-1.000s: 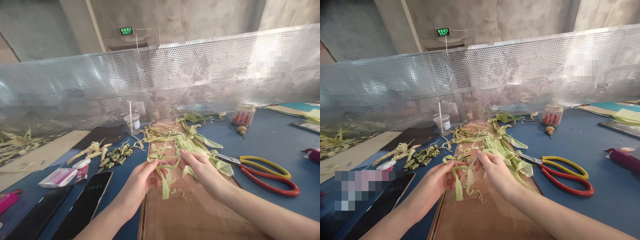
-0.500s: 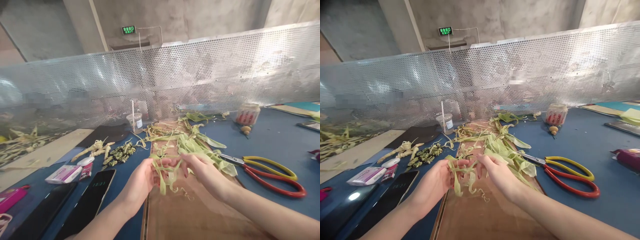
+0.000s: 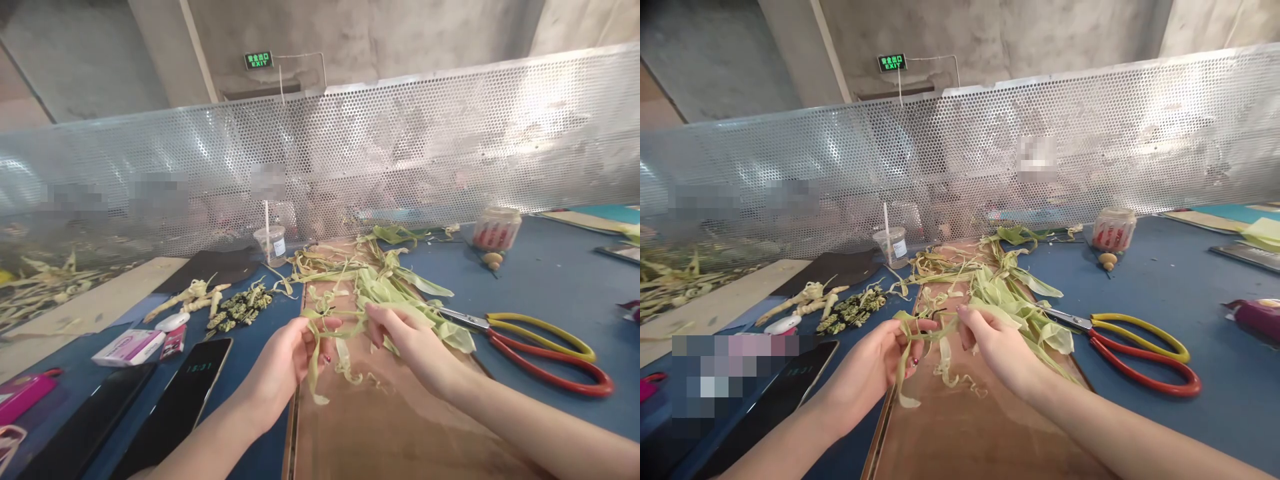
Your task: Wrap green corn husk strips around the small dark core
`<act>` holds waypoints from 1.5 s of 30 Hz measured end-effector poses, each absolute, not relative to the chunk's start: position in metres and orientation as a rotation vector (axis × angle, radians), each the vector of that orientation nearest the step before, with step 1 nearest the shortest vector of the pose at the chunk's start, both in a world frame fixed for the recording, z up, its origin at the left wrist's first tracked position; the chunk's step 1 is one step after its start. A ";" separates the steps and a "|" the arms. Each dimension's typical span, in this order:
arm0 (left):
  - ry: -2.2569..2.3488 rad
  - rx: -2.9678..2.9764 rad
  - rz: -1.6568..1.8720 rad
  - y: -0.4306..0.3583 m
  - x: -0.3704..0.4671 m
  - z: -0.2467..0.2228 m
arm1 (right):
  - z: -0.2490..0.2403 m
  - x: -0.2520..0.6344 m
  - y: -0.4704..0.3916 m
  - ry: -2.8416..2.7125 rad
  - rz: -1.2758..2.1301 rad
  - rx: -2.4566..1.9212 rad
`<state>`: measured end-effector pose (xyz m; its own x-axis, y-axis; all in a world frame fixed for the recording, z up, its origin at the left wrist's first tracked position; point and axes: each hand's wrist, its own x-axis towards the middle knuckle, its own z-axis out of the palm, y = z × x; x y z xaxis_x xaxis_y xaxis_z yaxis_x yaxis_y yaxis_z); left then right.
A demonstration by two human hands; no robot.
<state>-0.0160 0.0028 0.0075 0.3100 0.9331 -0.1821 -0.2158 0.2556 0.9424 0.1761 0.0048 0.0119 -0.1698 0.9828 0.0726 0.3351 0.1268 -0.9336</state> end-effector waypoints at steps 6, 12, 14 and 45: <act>0.921 1.035 1.014 0.003 -0.017 0.005 | 0.008 0.176 -0.002 -2.003 0.505 -0.794; 0.857 0.993 1.019 -0.001 -0.014 0.010 | 0.000 0.174 -0.006 -2.200 0.001 -0.505; 0.835 0.971 0.983 -0.002 -0.014 0.012 | 0.000 0.174 -0.007 -2.220 -0.063 -0.473; 0.828 1.011 0.873 -0.006 -0.012 0.013 | 0.005 0.176 -0.011 -2.123 0.266 -0.616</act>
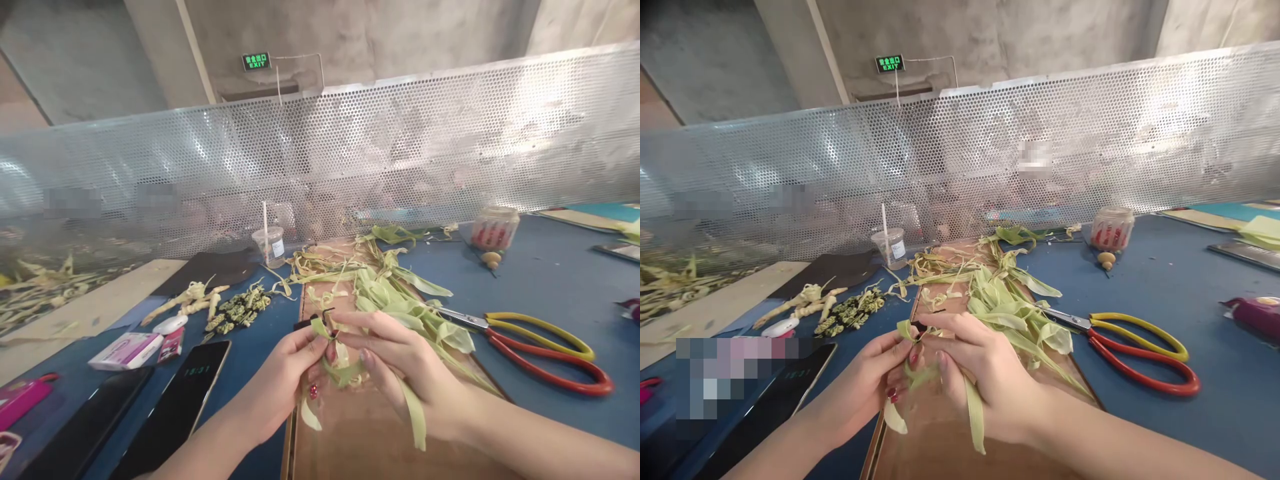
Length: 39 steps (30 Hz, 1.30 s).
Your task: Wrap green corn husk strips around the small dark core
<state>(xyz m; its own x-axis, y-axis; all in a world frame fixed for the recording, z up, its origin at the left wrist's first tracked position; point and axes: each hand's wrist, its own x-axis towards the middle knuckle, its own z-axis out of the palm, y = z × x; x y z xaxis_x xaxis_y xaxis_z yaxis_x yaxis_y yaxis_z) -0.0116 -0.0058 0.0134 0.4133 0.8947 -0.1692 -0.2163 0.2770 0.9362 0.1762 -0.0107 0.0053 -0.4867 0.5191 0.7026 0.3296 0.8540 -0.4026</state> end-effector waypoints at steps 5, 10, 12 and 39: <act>0.860 1.093 0.877 -0.006 -0.009 0.016 | 0.008 0.176 -0.006 -2.033 0.338 -0.608; 0.935 1.204 0.891 -0.006 -0.008 0.015 | 0.006 0.175 -0.002 -2.028 0.334 -0.679; 0.965 1.217 0.920 -0.006 -0.007 0.015 | 0.005 0.174 -0.001 -2.026 0.305 -0.718; 0.983 1.275 0.842 -0.007 -0.006 0.014 | 0.005 0.176 0.008 -1.834 0.578 -1.007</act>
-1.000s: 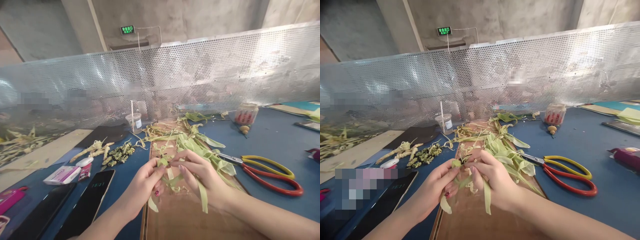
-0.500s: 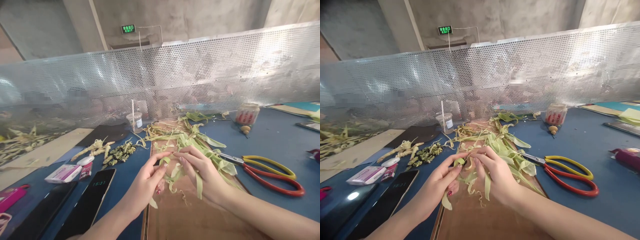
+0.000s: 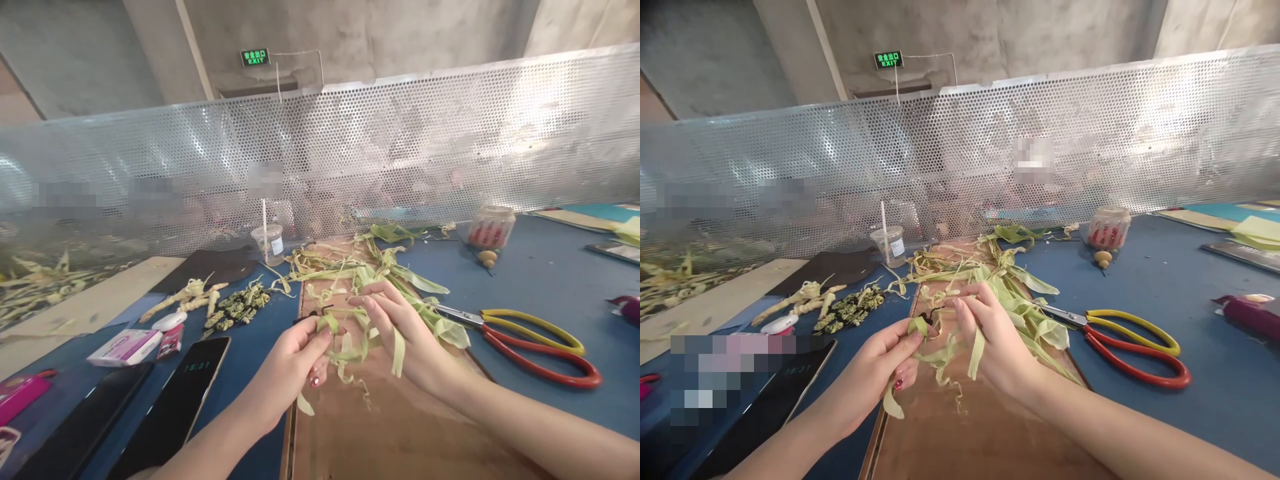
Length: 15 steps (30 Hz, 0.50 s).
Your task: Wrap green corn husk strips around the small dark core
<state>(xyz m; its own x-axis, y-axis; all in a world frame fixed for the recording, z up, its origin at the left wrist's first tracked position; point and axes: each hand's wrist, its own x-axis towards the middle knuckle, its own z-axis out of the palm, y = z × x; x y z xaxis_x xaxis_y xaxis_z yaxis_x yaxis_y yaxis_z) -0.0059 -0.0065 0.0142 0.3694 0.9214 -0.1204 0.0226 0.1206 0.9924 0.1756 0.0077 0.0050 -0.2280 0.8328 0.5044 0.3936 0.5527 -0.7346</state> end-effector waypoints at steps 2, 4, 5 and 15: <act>0.996 1.290 0.834 -0.006 -0.006 0.015 | 0.007 0.176 0.007 -1.813 0.615 -1.040; 1.019 1.306 0.819 -0.006 -0.007 0.015 | 0.008 0.176 0.007 -1.799 0.649 -1.055; 1.029 1.310 0.810 -0.006 -0.007 0.014 | 0.009 0.175 0.007 -1.795 0.674 -1.062; 1.002 1.270 0.813 -0.005 -0.008 0.014 | 0.007 0.177 0.010 -1.583 0.997 -1.201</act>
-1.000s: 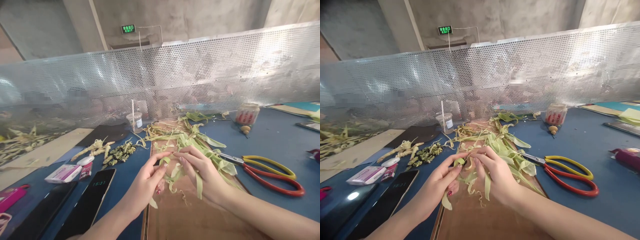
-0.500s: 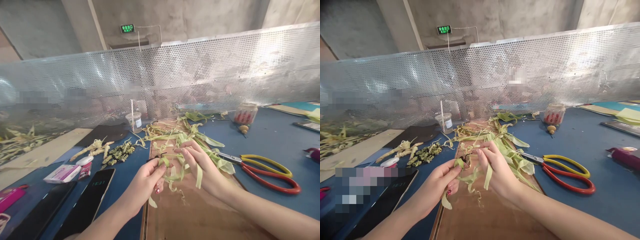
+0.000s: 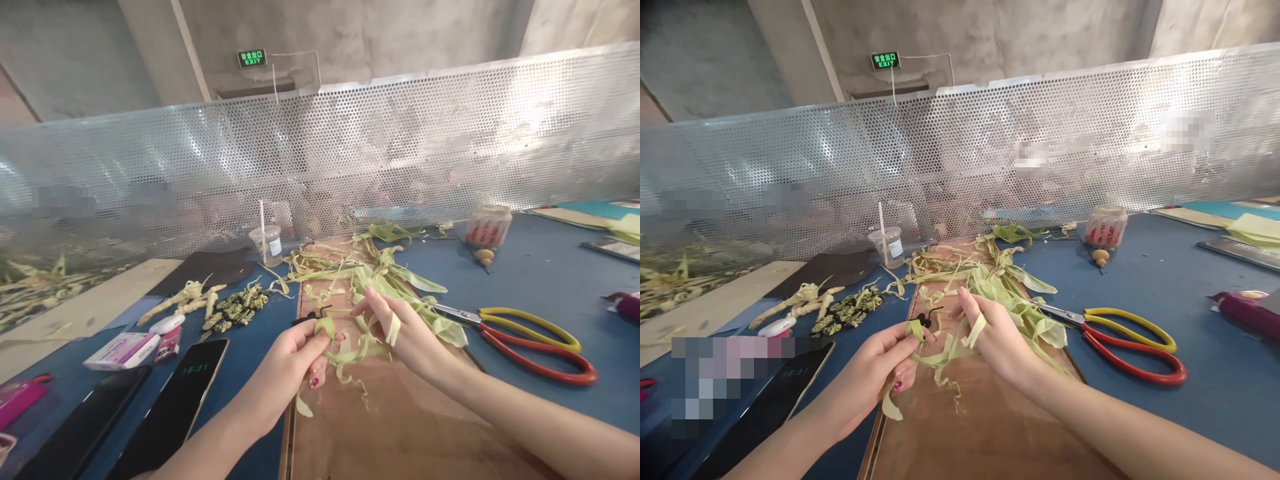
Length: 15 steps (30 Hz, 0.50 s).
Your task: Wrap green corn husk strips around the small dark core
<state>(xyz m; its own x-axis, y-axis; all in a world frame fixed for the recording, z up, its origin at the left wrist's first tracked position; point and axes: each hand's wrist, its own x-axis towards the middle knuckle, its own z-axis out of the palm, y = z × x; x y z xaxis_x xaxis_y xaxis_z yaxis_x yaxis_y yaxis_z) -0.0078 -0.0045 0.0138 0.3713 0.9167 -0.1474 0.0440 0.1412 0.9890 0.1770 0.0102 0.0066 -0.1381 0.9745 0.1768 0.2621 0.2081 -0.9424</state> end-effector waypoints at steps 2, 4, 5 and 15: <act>1.032 1.309 0.817 -0.005 -0.007 0.014 | 0.005 0.178 0.012 -1.583 1.053 -1.221; 1.072 1.360 0.827 -0.005 -0.007 0.014 | 0.004 0.178 0.013 -1.622 1.086 -1.221; 1.089 1.387 0.838 -0.005 -0.007 0.014 | 0.003 0.178 0.014 -1.646 1.105 -1.208; 1.178 1.567 0.874 -0.005 -0.008 0.016 | 0.002 0.179 0.014 -1.550 1.463 -1.135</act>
<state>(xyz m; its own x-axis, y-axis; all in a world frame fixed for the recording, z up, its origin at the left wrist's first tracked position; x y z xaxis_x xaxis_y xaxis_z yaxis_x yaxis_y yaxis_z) -0.0083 -0.0050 0.0156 0.2791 0.9603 -0.0014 0.2771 -0.0792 0.9576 0.1789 0.0144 0.0021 -0.3612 0.9298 -0.0708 0.1245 -0.0272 -0.9919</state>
